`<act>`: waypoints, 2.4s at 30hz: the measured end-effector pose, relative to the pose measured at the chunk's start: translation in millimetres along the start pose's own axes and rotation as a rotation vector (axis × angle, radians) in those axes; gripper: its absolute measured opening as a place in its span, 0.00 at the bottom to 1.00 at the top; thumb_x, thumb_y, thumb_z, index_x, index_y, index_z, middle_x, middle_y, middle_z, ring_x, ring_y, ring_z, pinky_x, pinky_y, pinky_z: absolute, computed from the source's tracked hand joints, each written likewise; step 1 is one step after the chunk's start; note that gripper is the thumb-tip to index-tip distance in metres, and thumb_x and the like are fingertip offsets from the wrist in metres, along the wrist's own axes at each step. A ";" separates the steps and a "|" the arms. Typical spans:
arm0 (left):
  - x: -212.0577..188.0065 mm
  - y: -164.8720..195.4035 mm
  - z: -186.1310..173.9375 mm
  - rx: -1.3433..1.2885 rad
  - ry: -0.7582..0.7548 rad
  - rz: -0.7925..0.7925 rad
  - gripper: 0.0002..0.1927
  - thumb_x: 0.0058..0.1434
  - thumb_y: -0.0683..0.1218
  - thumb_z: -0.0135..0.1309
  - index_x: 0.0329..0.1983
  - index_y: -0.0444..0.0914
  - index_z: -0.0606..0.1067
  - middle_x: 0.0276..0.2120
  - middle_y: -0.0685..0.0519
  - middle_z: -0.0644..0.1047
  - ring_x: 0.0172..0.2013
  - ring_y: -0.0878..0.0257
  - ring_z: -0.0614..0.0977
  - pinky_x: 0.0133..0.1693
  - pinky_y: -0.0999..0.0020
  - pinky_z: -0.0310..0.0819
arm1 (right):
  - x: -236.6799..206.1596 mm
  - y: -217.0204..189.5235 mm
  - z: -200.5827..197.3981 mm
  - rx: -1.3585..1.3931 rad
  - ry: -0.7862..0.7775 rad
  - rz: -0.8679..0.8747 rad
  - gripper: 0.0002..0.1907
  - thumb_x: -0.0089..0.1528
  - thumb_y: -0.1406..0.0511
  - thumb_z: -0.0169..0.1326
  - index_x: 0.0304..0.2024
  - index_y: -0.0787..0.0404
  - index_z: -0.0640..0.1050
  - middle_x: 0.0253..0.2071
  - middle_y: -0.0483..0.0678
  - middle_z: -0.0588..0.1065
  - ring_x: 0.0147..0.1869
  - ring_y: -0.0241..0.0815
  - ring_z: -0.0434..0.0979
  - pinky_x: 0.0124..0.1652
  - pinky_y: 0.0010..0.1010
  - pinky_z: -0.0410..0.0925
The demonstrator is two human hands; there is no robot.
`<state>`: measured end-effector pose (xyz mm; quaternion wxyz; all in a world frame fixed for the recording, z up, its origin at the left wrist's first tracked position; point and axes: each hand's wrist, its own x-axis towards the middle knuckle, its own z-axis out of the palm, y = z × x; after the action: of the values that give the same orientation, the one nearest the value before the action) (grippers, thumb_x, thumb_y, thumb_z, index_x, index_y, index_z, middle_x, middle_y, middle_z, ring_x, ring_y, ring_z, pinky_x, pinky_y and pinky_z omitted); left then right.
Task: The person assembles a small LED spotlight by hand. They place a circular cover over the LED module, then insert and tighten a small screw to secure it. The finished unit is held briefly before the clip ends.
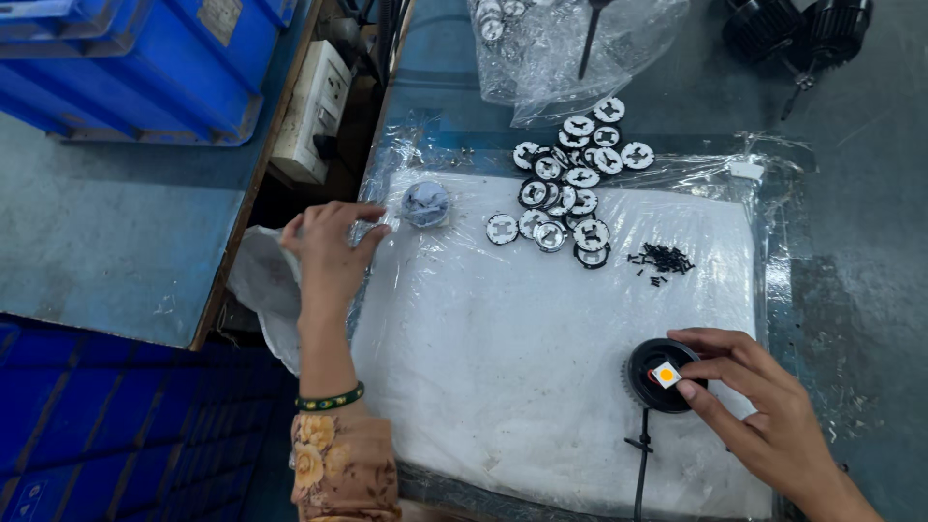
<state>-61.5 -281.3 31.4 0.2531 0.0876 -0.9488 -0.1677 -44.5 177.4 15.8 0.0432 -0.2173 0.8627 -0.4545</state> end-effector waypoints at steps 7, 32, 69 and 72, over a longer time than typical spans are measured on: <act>1.6 3.7 10.4 0.008 0.028 0.037 0.04 0.62 0.50 0.65 0.38 0.48 0.83 0.40 0.61 0.81 0.49 0.61 0.76 0.63 0.50 0.47 | -0.1 -2.9 -0.7 -0.015 0.022 -0.018 0.07 0.56 0.66 0.60 0.35 0.62 0.83 0.55 0.48 0.78 0.60 0.44 0.78 0.54 0.35 0.71; 6.9 31.8 32.3 -0.101 0.204 0.145 0.04 0.62 0.48 0.67 0.38 0.47 0.82 0.36 0.64 0.80 0.40 0.66 0.75 0.57 0.58 0.51 | 0.5 -0.3 -1.0 -0.008 0.025 -0.029 0.07 0.56 0.66 0.60 0.35 0.62 0.82 0.55 0.48 0.78 0.60 0.43 0.79 0.54 0.34 0.71; 7.9 24.0 32.0 -0.323 0.055 -0.139 0.09 0.61 0.53 0.64 0.35 0.44 0.85 0.25 0.60 0.80 0.33 0.67 0.78 0.56 0.62 0.52 | 0.6 -1.5 -1.8 0.019 0.028 -0.036 0.07 0.56 0.67 0.60 0.36 0.62 0.82 0.55 0.48 0.78 0.60 0.43 0.79 0.54 0.34 0.71; 8.1 22.5 29.4 -0.313 0.102 -0.126 0.09 0.61 0.53 0.64 0.36 0.44 0.85 0.26 0.59 0.81 0.35 0.68 0.78 0.57 0.62 0.52 | 0.6 -1.2 -1.8 0.020 0.030 -0.036 0.07 0.57 0.67 0.60 0.36 0.62 0.82 0.55 0.48 0.78 0.60 0.43 0.79 0.54 0.34 0.71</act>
<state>-85.2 -254.4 19.1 0.3004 0.1146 -0.8896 -0.3244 -45.2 178.0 17.9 0.0244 -0.2257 0.8546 -0.4671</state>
